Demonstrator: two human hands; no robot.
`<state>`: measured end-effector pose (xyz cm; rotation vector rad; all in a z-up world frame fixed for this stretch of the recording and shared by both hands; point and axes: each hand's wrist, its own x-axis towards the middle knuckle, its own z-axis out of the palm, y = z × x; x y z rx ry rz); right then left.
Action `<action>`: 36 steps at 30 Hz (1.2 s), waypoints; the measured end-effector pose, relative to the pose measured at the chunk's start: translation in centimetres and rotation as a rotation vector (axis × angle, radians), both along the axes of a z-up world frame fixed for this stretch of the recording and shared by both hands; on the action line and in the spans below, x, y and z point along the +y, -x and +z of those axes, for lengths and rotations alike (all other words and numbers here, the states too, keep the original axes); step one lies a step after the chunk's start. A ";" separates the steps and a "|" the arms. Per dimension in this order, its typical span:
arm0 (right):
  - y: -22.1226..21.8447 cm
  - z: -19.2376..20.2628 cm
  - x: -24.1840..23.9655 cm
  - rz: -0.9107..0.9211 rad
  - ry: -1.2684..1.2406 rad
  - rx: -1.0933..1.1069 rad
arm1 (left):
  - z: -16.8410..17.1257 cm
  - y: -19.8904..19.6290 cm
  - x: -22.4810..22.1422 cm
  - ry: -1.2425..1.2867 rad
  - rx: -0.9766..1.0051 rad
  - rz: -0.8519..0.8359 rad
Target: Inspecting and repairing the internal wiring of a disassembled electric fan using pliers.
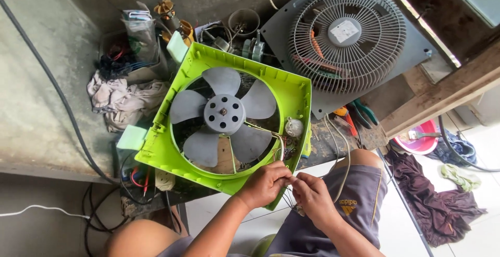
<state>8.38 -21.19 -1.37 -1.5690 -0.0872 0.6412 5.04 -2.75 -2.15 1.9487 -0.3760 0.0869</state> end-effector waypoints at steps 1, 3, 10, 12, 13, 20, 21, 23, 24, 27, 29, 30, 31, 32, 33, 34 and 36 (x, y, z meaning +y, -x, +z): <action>0.1 -0.2 0.1 0.005 0.002 0.000 | -0.1 0.0 -0.2 0.002 0.000 0.005; 0.3 -0.5 0.3 -0.145 -0.097 0.152 | -0.3 -0.1 -0.4 -0.012 -0.028 0.022; 0.1 -0.7 -0.5 -0.257 -0.162 0.316 | -0.7 0.3 -1.6 -0.083 -0.020 0.111; -0.6 -1.2 -1.6 -0.014 -0.078 0.142 | -0.2 0.9 -1.7 -0.140 0.001 0.162; -1.1 -0.8 -1.9 -0.009 -0.079 0.141 | -0.1 1.0 -1.6 -0.141 0.001 0.167; -1.2 1.4 -1.9 0.373 0.542 -0.823 | 0.1 0.9 -1.3 -0.281 0.115 0.141; -1.0 1.2 -1.7 0.311 0.550 -0.953 | 0.3 0.7 -1.3 -0.314 0.125 0.154; -1.3 1.1 -1.4 0.316 0.505 -0.998 | 0.2 0.6 -1.2 -0.266 0.143 0.182; -1.4 1.0 -1.3 0.314 0.465 -1.036 | 0.1 0.6 -1.3 -0.216 0.163 0.201; -1.7 1.3 -0.8 0.353 0.467 -1.046 | -0.6 0.7 -1.2 -0.119 0.189 0.232; -2.0 0.9 -0.9 0.373 0.506 -1.034 | -0.2 0.8 -1.3 -0.139 0.201 0.216; -2.2 0.7 -1.0 0.392 0.542 -1.027 | -0.1 0.7 -1.4 -0.162 0.209 0.203; -2.4 0.7 -0.9 0.393 0.555 -1.023 | 0.0 0.6 -1.5 -0.151 0.210 0.196; -2.5 0.7 -0.8 0.411 0.566 -1.045 | 0.1 0.5 -1.6 -0.205 0.203 0.200; -2.6 0.6 -0.7 0.426 0.578 -1.065 | 0.2 0.4 -1.8 -0.261 0.196 0.201; -2.7 0.5 -0.9 0.425 0.591 -1.059 | 0.1 0.3 -2.0 -0.251 0.197 0.191; -3.0 0.3 -0.8 0.469 0.584 -1.150 | 0.2 0.1 -2.2 -0.313 0.203 0.183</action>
